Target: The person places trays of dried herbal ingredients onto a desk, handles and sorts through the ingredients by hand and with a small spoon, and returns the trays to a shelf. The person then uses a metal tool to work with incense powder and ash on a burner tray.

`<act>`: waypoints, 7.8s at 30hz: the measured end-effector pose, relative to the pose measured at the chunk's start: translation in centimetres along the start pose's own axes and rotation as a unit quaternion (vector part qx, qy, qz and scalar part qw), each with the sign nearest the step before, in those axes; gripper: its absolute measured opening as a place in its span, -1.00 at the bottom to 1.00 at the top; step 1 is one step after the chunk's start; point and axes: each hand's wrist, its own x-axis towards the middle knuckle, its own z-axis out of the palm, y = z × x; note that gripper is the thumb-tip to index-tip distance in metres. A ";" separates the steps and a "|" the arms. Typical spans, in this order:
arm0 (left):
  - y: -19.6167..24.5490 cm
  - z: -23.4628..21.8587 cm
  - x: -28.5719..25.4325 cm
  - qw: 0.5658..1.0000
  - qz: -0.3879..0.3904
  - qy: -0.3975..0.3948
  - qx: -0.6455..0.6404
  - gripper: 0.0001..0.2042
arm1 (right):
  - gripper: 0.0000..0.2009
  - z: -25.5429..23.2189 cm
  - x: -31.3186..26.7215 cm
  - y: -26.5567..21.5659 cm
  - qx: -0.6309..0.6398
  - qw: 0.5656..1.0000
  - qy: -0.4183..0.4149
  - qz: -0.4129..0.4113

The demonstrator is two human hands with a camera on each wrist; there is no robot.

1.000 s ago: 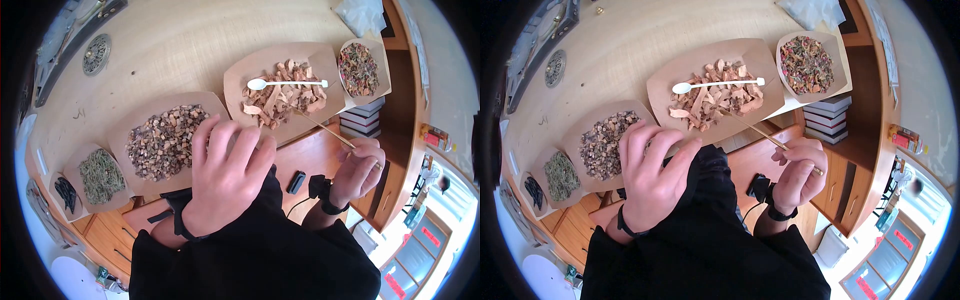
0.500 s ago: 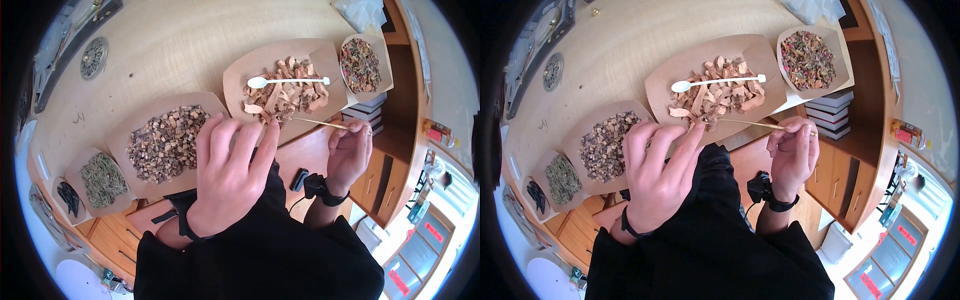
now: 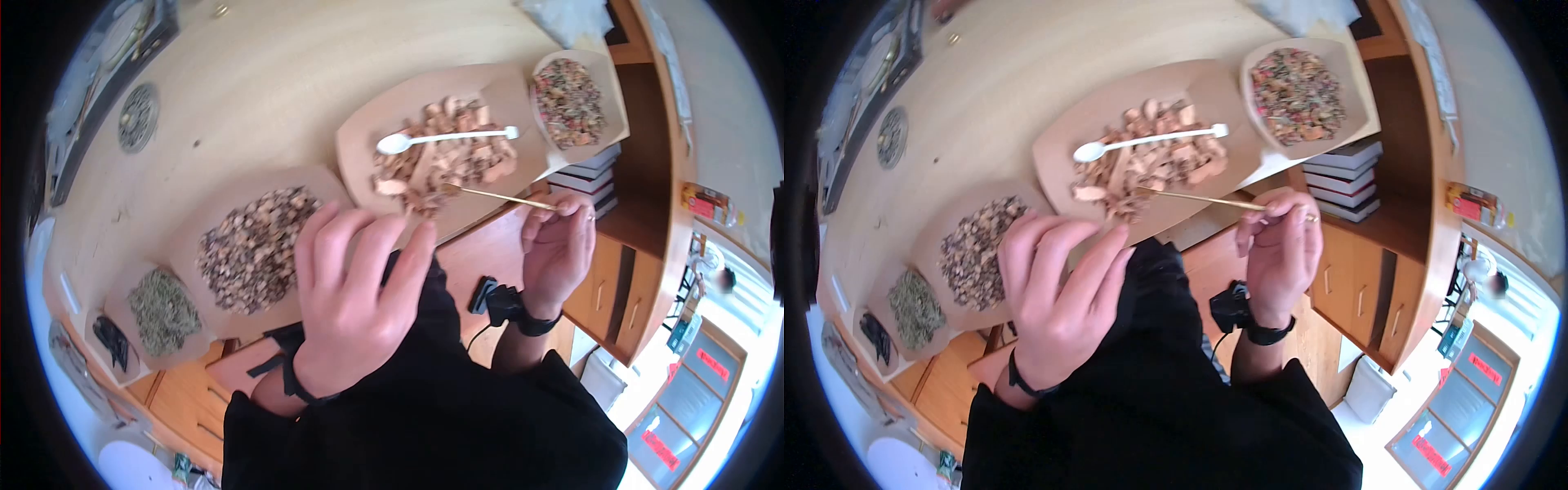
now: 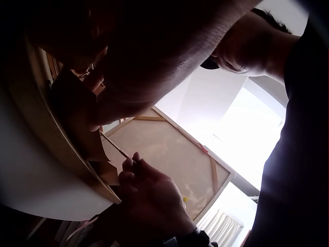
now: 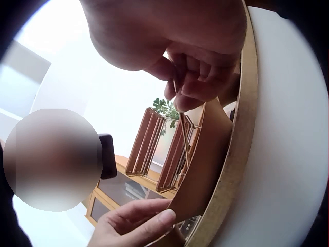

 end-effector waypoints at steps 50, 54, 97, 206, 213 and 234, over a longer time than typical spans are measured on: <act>0.1 -0.8 -0.1 0.999 0.009 -0.034 -0.034 -0.77 | -0.72 -10.5 9.7 -3.6 -0.251 0.942 0.162 -0.155; -0.1 -0.8 -0.2 0.999 0.016 -0.036 -0.035 -0.77 | -0.72 -9.8 8.3 -2.9 -0.293 0.936 0.110 -0.161; -0.8 -0.9 -0.4 0.997 0.047 -0.042 -0.045 -0.73 | -0.74 -6.5 5.1 -3.4 -0.259 0.947 0.027 -0.189; 12.0 -15.3 -17.3 0.379 -0.451 -0.296 -0.752 -0.02 | -0.11 4.3 -9.4 -11.7 0.205 0.878 -0.286 0.324; 3.1 -14.7 -13.4 0.377 -0.310 -0.273 -0.829 -0.18 | -0.15 2.4 -10.0 -10.2 0.331 0.831 -0.369 0.254; 1.4 -12.1 -12.2 0.548 -0.377 0.029 -0.746 -0.04 | -0.34 8.5 -8.1 -7.1 0.142 0.924 -0.154 0.321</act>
